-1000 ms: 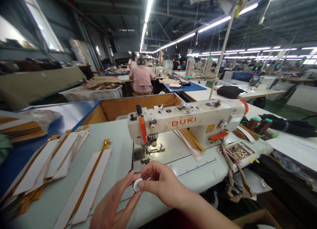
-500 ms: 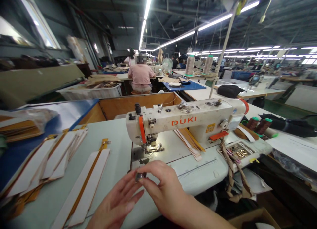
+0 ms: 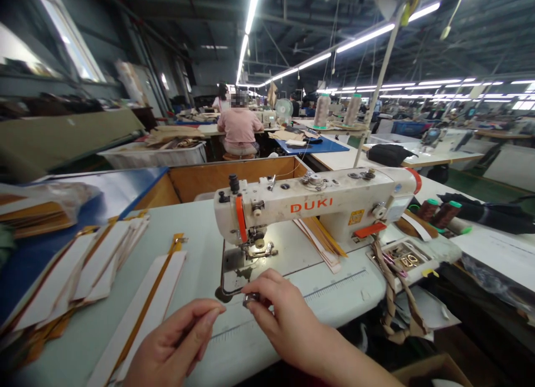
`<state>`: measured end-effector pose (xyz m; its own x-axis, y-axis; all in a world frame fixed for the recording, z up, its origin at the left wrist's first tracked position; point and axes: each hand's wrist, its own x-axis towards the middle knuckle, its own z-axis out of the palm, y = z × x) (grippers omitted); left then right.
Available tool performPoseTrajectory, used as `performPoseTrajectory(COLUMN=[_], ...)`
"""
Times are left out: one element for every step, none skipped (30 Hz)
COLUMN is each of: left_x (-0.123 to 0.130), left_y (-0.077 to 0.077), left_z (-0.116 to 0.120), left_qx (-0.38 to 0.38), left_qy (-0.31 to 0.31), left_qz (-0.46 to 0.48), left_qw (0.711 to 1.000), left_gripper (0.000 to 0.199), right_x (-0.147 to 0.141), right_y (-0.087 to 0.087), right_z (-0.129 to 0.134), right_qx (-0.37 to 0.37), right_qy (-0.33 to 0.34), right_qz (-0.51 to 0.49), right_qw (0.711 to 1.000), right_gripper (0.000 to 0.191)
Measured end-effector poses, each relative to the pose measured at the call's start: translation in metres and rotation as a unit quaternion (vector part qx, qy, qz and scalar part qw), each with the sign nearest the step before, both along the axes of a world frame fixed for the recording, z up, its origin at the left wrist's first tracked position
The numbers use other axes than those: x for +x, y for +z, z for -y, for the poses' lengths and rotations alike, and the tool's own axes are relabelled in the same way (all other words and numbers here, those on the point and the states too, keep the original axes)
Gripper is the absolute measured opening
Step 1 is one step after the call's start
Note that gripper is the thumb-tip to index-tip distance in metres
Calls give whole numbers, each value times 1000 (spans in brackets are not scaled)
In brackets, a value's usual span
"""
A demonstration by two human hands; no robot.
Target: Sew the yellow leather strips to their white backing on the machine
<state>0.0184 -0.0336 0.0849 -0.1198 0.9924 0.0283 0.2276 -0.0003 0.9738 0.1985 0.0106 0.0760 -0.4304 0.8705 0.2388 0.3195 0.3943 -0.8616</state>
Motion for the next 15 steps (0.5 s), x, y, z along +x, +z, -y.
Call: performPoseTrajectory(left_x=[0, 0, 0, -1, -2, -3, -5, -7, -10, -13, -16, -19, -21, -21, -21], left_y=[1, 2, 3, 4, 4, 4, 3, 2, 0, -3, -6, -9, -13, -16, -20], left_z=[-1, -2, -3, -5, -7, -9, -12, -14, -16, -18, -20, -20, -20, -19, -17], left_qx=[19, 39, 56, 69, 79, 86, 90, 93, 94, 92, 88, 80, 68, 54, 38], left_qy=[4, 5, 5, 3, -3, -10, -17, -21, -22, -19, -12, -4, 0, 2, 4], left_qz=[-17, -33, -46, -58, -70, -83, -96, -107, -116, -121, -122, -122, -122, -120, -117], left_qw=[1000, 999, 997, 996, 994, 993, 991, 990, 989, 988, 989, 989, 990, 991, 992], left_gripper=[24, 22, 21, 21, 20, 20, 20, 21, 21, 22, 23, 24, 24, 25, 26], right_x=[0, 1, 1, 2, 3, 3, 4, 4, 5, 5, 6, 6, 7, 7, 6], right_y=[0, 1, 1, 1, 1, 1, 1, 1, 0, -1, -2, -4, -6, -8, -11], right_z=[1, 1, 2, 2, 3, 4, 4, 5, 6, 7, 8, 9, 9, 10, 10], right_qx=[-12, -20, -28, -36, -43, -51, -59, -67, -73, -78, -84, -90, -96, -102, -108], right_qy=[5, 9, 14, 19, 22, 26, 29, 30, 31, 29, 28, 24, 20, 15, 9], right_qz=[2, 3, 7, 11, 15, 19, 20, 18, 13, 3, -11, -27, -45, -65, -84], right_qw=[1000, 1000, 999, 999, 999, 998, 998, 997, 997, 997, 996, 995, 994, 993, 991], right_gripper=[18, 18, 19, 19, 19, 20, 20, 20, 19, 19, 18, 18, 18, 18, 17])
